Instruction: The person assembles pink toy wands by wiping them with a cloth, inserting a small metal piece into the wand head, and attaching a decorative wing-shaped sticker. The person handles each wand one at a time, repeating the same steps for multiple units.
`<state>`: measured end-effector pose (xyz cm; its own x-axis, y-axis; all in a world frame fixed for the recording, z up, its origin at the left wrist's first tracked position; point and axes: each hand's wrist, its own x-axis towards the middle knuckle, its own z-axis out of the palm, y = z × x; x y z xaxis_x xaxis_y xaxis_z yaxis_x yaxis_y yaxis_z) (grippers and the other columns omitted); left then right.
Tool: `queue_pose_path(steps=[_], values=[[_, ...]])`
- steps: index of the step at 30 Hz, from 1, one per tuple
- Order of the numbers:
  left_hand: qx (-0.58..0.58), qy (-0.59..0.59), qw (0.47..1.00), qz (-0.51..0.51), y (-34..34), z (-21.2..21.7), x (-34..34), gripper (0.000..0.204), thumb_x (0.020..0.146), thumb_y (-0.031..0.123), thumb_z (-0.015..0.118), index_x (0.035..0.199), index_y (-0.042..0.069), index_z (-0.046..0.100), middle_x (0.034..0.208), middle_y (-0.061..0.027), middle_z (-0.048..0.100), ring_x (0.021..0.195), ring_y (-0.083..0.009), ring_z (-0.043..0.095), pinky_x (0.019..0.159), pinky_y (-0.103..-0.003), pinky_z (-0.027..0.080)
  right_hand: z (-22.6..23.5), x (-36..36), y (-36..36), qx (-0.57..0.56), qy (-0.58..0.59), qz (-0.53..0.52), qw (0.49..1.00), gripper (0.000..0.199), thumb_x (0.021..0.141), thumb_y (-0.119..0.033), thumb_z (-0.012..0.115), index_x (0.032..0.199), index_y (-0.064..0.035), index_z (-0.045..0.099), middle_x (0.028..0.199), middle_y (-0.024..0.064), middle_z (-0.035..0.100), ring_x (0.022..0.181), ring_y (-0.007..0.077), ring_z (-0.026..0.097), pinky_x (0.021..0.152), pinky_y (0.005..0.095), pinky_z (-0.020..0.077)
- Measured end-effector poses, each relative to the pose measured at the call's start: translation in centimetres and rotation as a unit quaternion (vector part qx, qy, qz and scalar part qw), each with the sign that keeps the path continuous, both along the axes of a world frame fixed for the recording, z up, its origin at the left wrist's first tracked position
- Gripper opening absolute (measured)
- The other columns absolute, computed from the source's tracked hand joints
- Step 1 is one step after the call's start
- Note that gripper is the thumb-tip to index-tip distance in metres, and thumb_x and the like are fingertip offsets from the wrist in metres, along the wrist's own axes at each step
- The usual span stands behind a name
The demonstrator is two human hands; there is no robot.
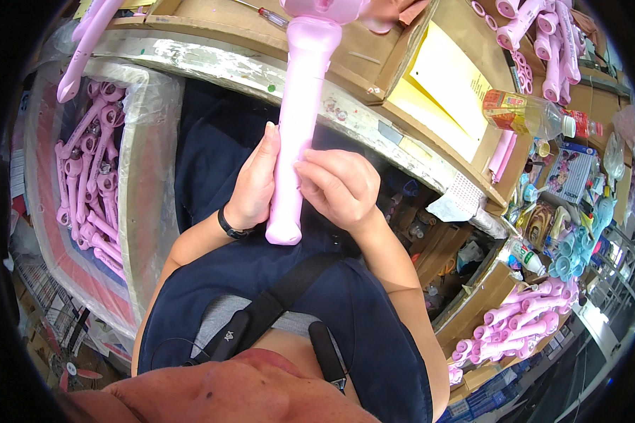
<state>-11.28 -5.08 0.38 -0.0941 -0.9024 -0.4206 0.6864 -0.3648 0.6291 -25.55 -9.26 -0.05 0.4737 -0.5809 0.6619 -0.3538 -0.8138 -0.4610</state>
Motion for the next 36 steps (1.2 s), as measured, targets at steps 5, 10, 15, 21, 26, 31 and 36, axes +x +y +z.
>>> queue_pose_path(steps=[5, 10, 15, 21, 26, 31, 36], values=[[0.000, 0.002, 1.000, -0.012, 0.1, -0.1, 0.2, 0.041, 0.102, 0.041, 0.027, 0.106, 0.007, 0.049, 0.086, 0.0004, 0.050, 0.074, -0.0045, 0.046, 0.069, -0.020, 0.042, -0.2, 0.2, 0.3, 0.005, -0.027, -0.028, 0.999, 0.024, 0.065, -0.005, 0.076, 0.086, -0.0052, 0.067, 0.087, 0.0067, 0.066, 0.070, 0.0212, 0.064, 0.059, 0.0295, 0.0517], [0.001, -0.008, 1.000, 0.003, 0.0, -0.2, 0.0, 0.041, 0.102, 0.041, 0.026, 0.106, 0.007, 0.049, 0.086, -0.0002, 0.050, 0.074, -0.0049, 0.046, 0.070, -0.020, 0.043, -0.2, 0.2, 0.3, -0.003, -0.021, -0.019, 1.000, 0.023, 0.065, -0.006, 0.076, 0.086, -0.0055, 0.067, 0.087, 0.0063, 0.065, 0.071, 0.0213, 0.064, 0.059, 0.0299, 0.0515], [-0.007, 0.004, 1.000, -0.010, 0.2, -0.5, 0.2, 0.047, 0.101, 0.044, 0.025, 0.110, 0.006, 0.050, 0.091, -0.0023, 0.055, 0.079, -0.0067, 0.052, 0.073, -0.021, 0.046, 0.0, 0.3, -0.1, 0.004, -0.009, 0.002, 1.000, 0.024, 0.063, -0.006, 0.075, 0.086, -0.0054, 0.068, 0.090, 0.0069, 0.065, 0.072, 0.0220, 0.064, 0.062, 0.0305, 0.0515], [-0.040, 0.039, 0.998, -0.025, 0.2, -0.3, 0.6, 0.037, 0.097, 0.037, 0.046, 0.115, 0.005, 0.044, 0.090, -0.0047, 0.056, 0.075, -0.0087, 0.056, 0.067, -0.023, 0.048, 0.9, -1.8, 0.2, 0.020, 0.014, 0.093, 0.995, 0.022, 0.069, -0.015, 0.072, 0.087, -0.0043, 0.070, 0.092, 0.0098, 0.067, 0.076, 0.0242, 0.066, 0.063, 0.0308, 0.0518], [-0.046, 0.023, 0.998, -0.047, 0.4, -1.5, 0.7, 0.035, 0.089, 0.013, 0.060, 0.117, 0.004, 0.040, 0.088, -0.0073, 0.057, 0.072, -0.0120, 0.057, 0.066, -0.026, 0.049, 0.2, -3.7, 2.9, 0.212, -0.046, 0.043, 0.975, 0.014, 0.077, -0.018, 0.068, 0.077, -0.0039, 0.066, 0.085, 0.0123, 0.065, 0.073, 0.0246, 0.063, 0.068, 0.0310, 0.0503], [-0.098, -0.117, 0.988, -0.025, 0.7, -4.6, -0.4, 0.034, 0.100, 0.027, 0.040, 0.125, 0.003, 0.038, 0.107, -0.0163, 0.060, 0.095, -0.0205, 0.060, 0.084, -0.032, 0.049, -2.7, -0.7, 6.9, 0.673, -0.256, 0.055, 0.692, 0.058, 0.072, -0.014, 0.078, 0.118, 0.0000, 0.044, 0.110, 0.0136, 0.052, 0.099, 0.0182, 0.055, 0.080, 0.0331, 0.0496], [-0.107, -0.093, 0.984, -0.111, -0.2, -6.1, 0.2, 0.068, 0.098, 0.054, 0.019, 0.124, -0.002, 0.049, 0.124, -0.0116, 0.054, 0.112, -0.0197, 0.052, 0.099, -0.032, 0.037, -2.4, -1.9, 7.4, 0.676, -0.161, -0.009, 0.719, 0.046, 0.074, -0.012, 0.071, 0.112, -0.0013, 0.049, 0.088, 0.0049, 0.058, 0.080, 0.0118, 0.057, 0.070, 0.0286, 0.0490]])
